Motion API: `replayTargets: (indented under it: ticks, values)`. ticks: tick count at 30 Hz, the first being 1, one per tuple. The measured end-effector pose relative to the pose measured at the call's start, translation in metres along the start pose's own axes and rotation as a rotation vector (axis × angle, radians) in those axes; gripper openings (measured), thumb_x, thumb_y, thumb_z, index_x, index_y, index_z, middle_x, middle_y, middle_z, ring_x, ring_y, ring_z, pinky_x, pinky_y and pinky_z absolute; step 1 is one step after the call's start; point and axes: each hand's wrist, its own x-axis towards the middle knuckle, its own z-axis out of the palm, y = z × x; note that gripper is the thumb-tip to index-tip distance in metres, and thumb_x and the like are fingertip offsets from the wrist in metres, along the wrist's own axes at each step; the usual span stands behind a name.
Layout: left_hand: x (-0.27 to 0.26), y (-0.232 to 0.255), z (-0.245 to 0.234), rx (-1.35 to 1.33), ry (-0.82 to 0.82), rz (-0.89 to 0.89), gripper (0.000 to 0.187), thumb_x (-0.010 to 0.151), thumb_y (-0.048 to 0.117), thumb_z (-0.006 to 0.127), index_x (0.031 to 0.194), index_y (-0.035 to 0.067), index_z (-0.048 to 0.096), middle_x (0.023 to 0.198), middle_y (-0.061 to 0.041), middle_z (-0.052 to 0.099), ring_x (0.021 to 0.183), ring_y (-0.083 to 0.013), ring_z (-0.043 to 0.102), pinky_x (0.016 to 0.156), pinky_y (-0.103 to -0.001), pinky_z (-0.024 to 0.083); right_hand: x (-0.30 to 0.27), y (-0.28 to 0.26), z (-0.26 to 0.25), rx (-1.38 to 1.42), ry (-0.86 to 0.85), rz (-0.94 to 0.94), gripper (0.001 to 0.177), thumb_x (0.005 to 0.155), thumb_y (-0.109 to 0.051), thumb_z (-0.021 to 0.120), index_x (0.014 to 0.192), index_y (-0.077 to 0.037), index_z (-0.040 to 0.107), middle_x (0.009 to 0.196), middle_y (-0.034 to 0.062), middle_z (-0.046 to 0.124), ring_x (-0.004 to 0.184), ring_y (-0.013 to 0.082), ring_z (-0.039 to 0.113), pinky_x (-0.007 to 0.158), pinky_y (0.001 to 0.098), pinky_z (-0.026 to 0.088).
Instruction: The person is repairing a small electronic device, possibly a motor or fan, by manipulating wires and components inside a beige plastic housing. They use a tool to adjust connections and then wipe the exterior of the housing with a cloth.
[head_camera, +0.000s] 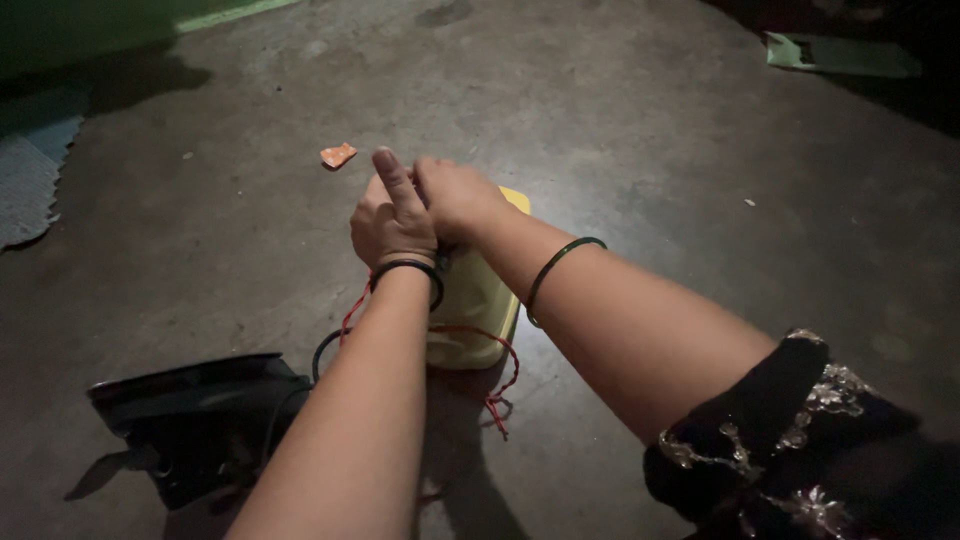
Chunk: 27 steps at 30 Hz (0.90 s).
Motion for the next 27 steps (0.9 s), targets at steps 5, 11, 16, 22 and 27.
replayTargets:
  ticks: [5, 11, 16, 22, 27]
  values:
    - [-0.001, -0.004, -0.001, -0.070, 0.008, 0.025, 0.092, 0.093, 0.077, 0.010, 0.090, 0.020, 0.083, 0.083, -0.008, 0.080, 0.090, -0.0327, 0.075, 0.082, -0.044, 0.056, -0.022, -0.024, 0.002, 0.017, 0.103, 0.202, 0.067, 0.096, -0.071, 0.046, 0.116, -0.010, 0.066, 0.120, 0.0182, 0.069, 0.115, 0.0408, 0.064, 0.099, 0.0533, 0.048]
    - [0.002, -0.023, 0.003, -0.186, 0.080, 0.054, 0.080, 0.102, 0.064, 0.023, 0.083, 0.014, 0.083, 0.083, -0.008, 0.080, 0.086, -0.0290, 0.079, 0.082, -0.040, 0.059, -0.008, -0.019, 0.029, -0.111, 0.312, 0.211, 0.041, 0.092, -0.048, 0.057, 0.112, -0.012, 0.063, 0.118, 0.0131, 0.068, 0.112, 0.0375, 0.063, 0.093, 0.0543, 0.047]
    - [0.003, -0.022, 0.004, -0.172, 0.084, 0.022, 0.076, 0.103, 0.059, 0.026, 0.082, 0.014, 0.083, 0.082, -0.009, 0.080, 0.083, -0.0292, 0.078, 0.079, -0.041, 0.059, -0.018, -0.005, 0.038, -0.053, 0.591, -0.151, 0.025, 0.085, -0.029, 0.066, 0.097, -0.008, 0.064, 0.104, 0.0147, 0.066, 0.106, 0.0368, 0.058, 0.090, 0.0486, 0.048]
    - [0.001, -0.021, 0.003, -0.131, 0.085, 0.026, 0.077, 0.103, 0.061, 0.024, 0.087, 0.012, 0.082, 0.086, -0.007, 0.081, 0.088, -0.0275, 0.078, 0.082, -0.040, 0.059, -0.032, 0.025, 0.009, -0.023, 0.152, -0.575, 0.023, 0.082, -0.019, 0.070, 0.102, -0.007, 0.073, 0.111, 0.0131, 0.071, 0.107, 0.0360, 0.063, 0.095, 0.0461, 0.050]
    - [0.002, -0.022, 0.003, -0.141, 0.067, 0.022, 0.082, 0.101, 0.065, 0.021, 0.089, 0.013, 0.082, 0.086, -0.008, 0.081, 0.090, -0.0282, 0.078, 0.083, -0.041, 0.059, -0.019, 0.019, -0.023, -0.168, -0.246, -0.707, 0.033, 0.079, -0.018, 0.070, 0.109, -0.008, 0.073, 0.118, 0.0166, 0.071, 0.108, 0.0383, 0.066, 0.095, 0.0457, 0.052]
